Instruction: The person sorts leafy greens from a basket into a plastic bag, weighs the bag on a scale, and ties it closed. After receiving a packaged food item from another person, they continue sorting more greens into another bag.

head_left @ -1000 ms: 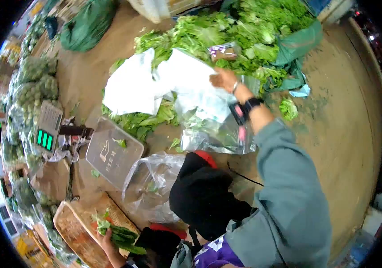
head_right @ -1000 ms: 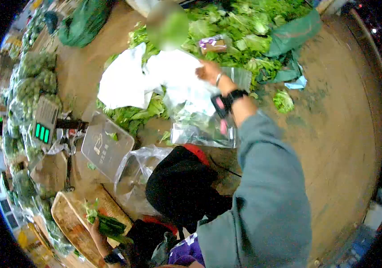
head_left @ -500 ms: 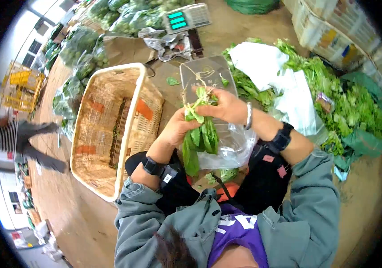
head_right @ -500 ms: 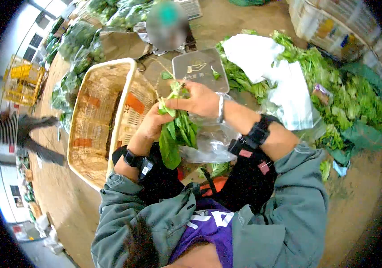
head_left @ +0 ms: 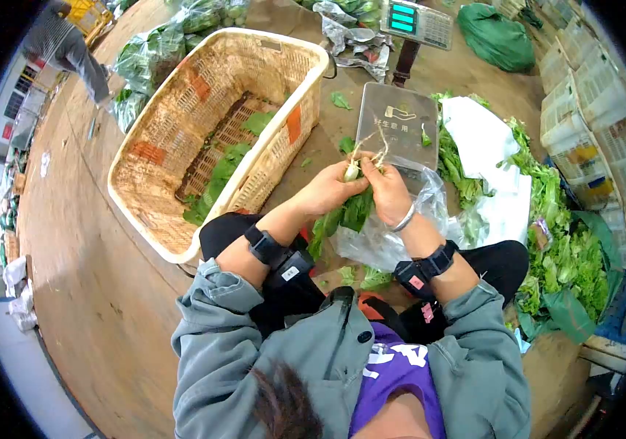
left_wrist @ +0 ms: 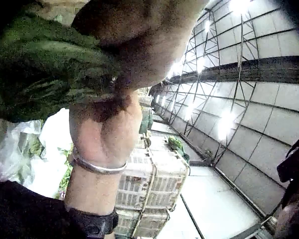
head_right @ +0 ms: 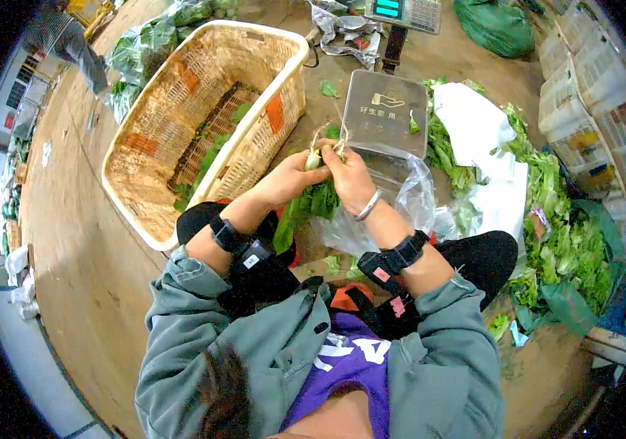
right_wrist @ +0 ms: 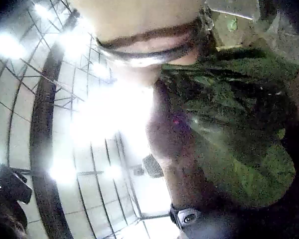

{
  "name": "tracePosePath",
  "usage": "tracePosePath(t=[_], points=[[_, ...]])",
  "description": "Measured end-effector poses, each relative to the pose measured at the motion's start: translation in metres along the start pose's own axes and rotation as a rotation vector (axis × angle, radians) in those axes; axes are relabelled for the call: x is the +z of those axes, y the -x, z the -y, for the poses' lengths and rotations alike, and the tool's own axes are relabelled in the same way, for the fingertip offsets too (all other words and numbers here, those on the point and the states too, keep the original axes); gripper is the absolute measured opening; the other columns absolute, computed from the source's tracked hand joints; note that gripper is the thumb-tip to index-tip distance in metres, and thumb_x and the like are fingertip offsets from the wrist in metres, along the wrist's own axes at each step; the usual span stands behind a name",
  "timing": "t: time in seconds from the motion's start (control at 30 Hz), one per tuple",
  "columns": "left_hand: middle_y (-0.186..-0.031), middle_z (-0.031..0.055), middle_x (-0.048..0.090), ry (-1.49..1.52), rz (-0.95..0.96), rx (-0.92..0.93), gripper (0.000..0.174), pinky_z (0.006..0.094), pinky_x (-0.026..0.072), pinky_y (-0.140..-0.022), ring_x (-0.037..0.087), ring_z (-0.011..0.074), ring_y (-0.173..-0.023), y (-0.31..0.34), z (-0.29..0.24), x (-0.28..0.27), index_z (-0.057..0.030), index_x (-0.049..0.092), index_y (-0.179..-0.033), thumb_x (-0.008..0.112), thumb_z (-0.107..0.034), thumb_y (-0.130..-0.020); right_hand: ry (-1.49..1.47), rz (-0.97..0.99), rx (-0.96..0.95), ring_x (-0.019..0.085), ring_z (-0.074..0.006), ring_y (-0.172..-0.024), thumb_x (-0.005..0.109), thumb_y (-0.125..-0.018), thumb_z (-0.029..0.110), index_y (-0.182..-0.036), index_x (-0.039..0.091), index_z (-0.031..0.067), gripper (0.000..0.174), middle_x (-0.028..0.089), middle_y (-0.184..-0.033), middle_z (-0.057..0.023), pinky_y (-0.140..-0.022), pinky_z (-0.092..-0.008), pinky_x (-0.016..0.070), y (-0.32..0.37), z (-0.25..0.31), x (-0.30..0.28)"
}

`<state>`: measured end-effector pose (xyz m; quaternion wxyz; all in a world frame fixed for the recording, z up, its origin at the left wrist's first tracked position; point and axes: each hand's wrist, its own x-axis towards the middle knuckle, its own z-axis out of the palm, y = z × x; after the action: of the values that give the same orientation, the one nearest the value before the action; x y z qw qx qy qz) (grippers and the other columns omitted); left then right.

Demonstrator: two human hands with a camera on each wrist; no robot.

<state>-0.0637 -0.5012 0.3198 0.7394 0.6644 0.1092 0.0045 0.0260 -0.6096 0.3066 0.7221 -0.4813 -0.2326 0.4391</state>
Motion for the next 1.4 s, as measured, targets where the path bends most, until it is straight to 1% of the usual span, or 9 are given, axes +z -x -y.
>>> tracePosePath(t=[0.3,0.7,0.73,0.8,0.93,1.1,1.17,1.27,1.4], points=[[-0.099,0.007,0.057,-0.238,0.094,0.141,0.032,0.0306,0.0404,-0.083,0.05,0.014,-0.091,0.003,-0.011,-0.011,-0.0009,0.051,-0.104,0.059,-0.006,-0.073,0.718,0.088,-0.315,0.021,-0.0211,-0.126,0.031,-0.092,0.02,-0.123,0.044,0.0102,0.035,0.035,-0.13,-0.008,-0.103,-0.0318,0.017,0.001,0.016,0.014],[-0.086,0.0079,0.059,-0.323,-0.389,0.395,0.033,0.0278,0.0454,-0.07,0.055,0.0158,-0.081,0.024,-0.085,-0.064,0.0008,0.053,-0.098,0.06,-0.003,-0.066,0.531,0.192,-0.301,0.041,-0.0248,-0.114,0.046,-0.085,0.04,-0.125,0.031,-0.0066,0.064,0.042,-0.123,-0.0201,-0.096,-0.0305,0.0302,-0.092,0.057,0.095],[-0.083,0.0093,0.06,-0.341,-0.321,0.005,0.024,0.0297,0.0452,-0.071,0.055,0.0168,-0.081,0.03,-0.109,-0.11,0.0012,0.058,-0.09,0.061,-0.007,-0.067,0.553,0.284,-0.138,0.044,-0.0237,-0.112,0.045,-0.086,0.034,-0.124,0.034,-0.0056,0.056,0.044,-0.122,-0.0196,-0.095,-0.0287,0.0314,-0.107,0.095,0.132],[-0.078,0.012,0.061,-0.628,-0.382,0.159,0.023,0.0343,0.0458,-0.066,0.058,0.0205,-0.074,0.049,-0.134,-0.124,-0.0005,0.061,-0.087,0.063,-0.012,-0.067,0.515,0.513,-0.809,0.053,-0.0227,-0.099,0.046,-0.084,0.035,-0.119,0.042,-0.0039,0.052,0.054,-0.11,-0.017,-0.086,-0.0288,0.039,-0.154,0.084,0.145],[-0.069,0.0074,0.062,-1.246,-0.831,-0.241,0.019,0.0314,0.0477,-0.05,0.058,0.0145,-0.054,0.076,-0.15,-0.257,-0.0088,0.063,-0.09,0.056,-0.023,-0.08,0.724,0.424,-0.143,0.053,-0.0241,-0.094,0.05,-0.081,0.044,-0.123,0.037,0.004,0.059,0.052,-0.107,-0.0162,-0.072,-0.0381,0.0492,-0.235,0.113,0.191],[-0.098,0.0109,0.058,-1.24,-0.965,0.636,0.022,0.0324,0.0464,-0.072,0.057,0.019,-0.088,-0.007,-0.09,-0.273,-0.0037,0.058,-0.094,0.062,-0.013,-0.075,0.521,0.441,0.453,0.059,-0.0295,-0.081,0.047,-0.082,0.047,-0.118,0.041,0.0016,0.058,0.056,-0.095,-0.0227,-0.071,-0.0379,0.0505,-0.307,0.01,0.15],[-0.101,0.0103,0.056,-1.174,-0.876,0.579,0.024,0.0339,0.0414,-0.082,0.053,0.0227,-0.098,-0.033,-0.072,-0.277,-0.0066,0.059,-0.094,0.062,-0.009,-0.071,-0.093,1.033,0.76,0.056,-0.0241,-0.096,0.031,-0.087,0.049,-0.113,0.044,0.0002,0.057,0.054,-0.107,-0.0145,-0.079,-0.0418,0.0471,-0.323,-0.009,0.128],[-0.113,0.0135,0.048,-1.449,-0.85,0.494,0.045,0.0415,0.0276,-0.094,0.039,0.0283,-0.114,-0.089,-0.04,-0.27,-0.0041,0.049,-0.106,0.064,-0.018,-0.065,-0.782,0.955,0.615,0.06,-0.0204,-0.086,0.038,-0.088,0.04,-0.109,0.046,0.0032,0.044,0.058,-0.099,-0.0119,-0.075,-0.0378,0.0499,-0.344,-0.021,0.105],[-0.129,0.0208,0.031,-1.452,-0.591,0.333,0.072,0.0503,0.0186,-0.1,0.022,0.0331,-0.126,-0.123,-0.022,-0.281,0.004,0.031,-0.123,0.061,-0.023,-0.063,-0.367,0.523,0.431,0.059,-0.0147,-0.084,0.047,-0.086,0.032,-0.104,0.051,0.008,0.03,0.059,-0.096,-0.005,-0.067,-0.0303,0.0523,-0.378,-0.016,0.076]])
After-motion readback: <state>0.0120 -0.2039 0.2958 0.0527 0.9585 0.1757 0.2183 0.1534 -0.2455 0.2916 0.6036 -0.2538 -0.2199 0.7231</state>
